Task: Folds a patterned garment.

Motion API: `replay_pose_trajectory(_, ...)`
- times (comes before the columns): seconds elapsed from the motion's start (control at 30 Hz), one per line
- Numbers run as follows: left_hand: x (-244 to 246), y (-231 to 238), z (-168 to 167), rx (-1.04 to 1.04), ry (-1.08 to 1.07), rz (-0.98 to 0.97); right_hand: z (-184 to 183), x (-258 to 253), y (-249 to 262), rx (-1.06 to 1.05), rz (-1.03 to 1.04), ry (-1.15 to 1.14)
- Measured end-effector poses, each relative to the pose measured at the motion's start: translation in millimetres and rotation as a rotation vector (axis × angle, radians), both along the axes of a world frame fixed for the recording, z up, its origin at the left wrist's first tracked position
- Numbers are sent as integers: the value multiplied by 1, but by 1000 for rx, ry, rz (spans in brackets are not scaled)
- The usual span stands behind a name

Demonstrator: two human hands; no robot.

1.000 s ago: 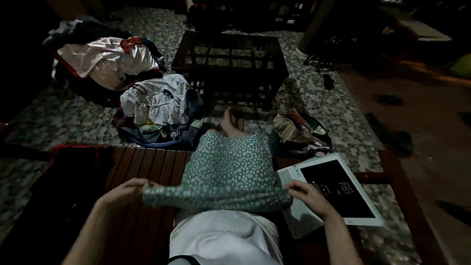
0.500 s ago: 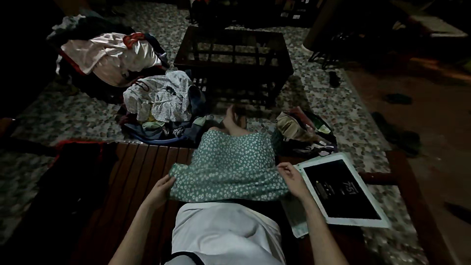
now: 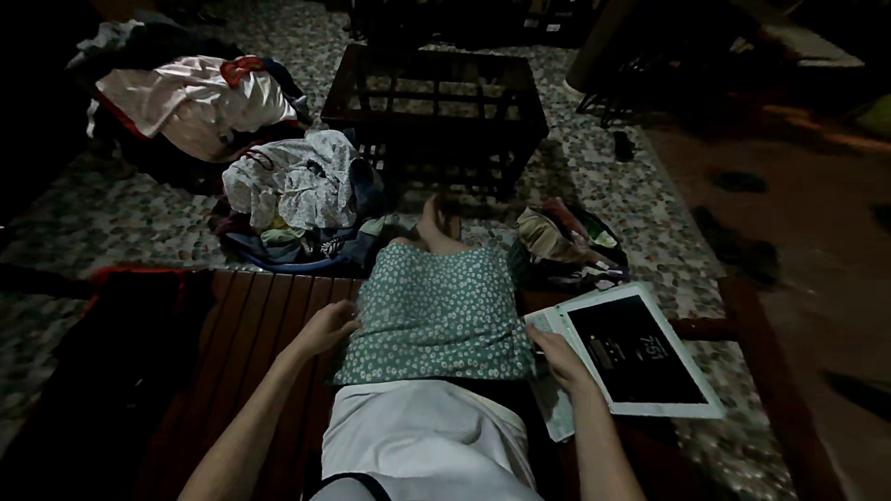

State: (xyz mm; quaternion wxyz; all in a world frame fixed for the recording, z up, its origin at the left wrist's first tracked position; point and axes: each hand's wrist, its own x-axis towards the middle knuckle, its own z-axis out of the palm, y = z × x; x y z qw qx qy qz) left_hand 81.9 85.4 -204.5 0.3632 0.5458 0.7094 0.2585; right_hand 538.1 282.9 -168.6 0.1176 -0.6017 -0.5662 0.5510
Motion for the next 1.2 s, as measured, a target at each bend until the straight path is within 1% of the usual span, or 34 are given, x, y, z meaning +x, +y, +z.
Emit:
replay_pose_trajectory(0.07,-2,-2,3,-22,25,-48,-5,-11,0,-76,-182,145)
replay_pose_trajectory(0.1,-4,-3,2,-14,25,-69,-8,-13,2,-104,-223,181)
replay_pose_trajectory(0.2,-8,-7,5,-22,-20,-60,-4,-18,9,-183,-301,237)
replay_pose_trajectory(0.33,-12,-7,7,-84,-48,-49,-5,-11,10,-340,-314,402)
replay_pose_trajectory(0.4,-11,-4,6,-108,-47,-72,-6,-13,10,-386,-406,422)
replay_pose_trajectory(0.5,-14,-3,4,-112,-64,-72,-11,-14,12,-377,-585,442)
replay_pose_trajectory(0.53,-17,-4,5,-102,-90,-59,-14,-10,12,-328,-570,454)
replay_pose_trajectory(0.6,-23,-7,11,-56,-185,-10,-20,1,10,-99,-408,425)
replay_pose_trajectory(0.67,-27,-14,18,31,-290,43,-16,11,10,147,-240,256)
replay_pose_trajectory(0.73,-30,-23,22,150,-375,94,-10,19,10,320,-118,151)
replay_pose_trajectory(0.8,-32,-29,21,267,-433,167,0,23,9,410,-46,205)
replay_pose_trajectory(0.9,-33,-29,16,349,-441,296,3,16,10,430,-24,343)
replay_pose_trajectory(1.0,-33,-18,0,252,-351,398,-8,2,20,365,-32,362)
replay_pose_trajectory(1.07,-25,-12,-10,118,-158,448,-19,-6,27,270,-49,280)
replay_pose_trajectory(1.1,-14,-9,-8,65,-45,466,-22,-10,30,236,-53,228)
replay_pose_trajectory(1.13,1,-7,-3,68,52,464,-23,-15,32,227,-57,190)
replay_pose_trajectory(1.2,45,-10,8,211,166,363,-26,-19,30,273,-65,148)
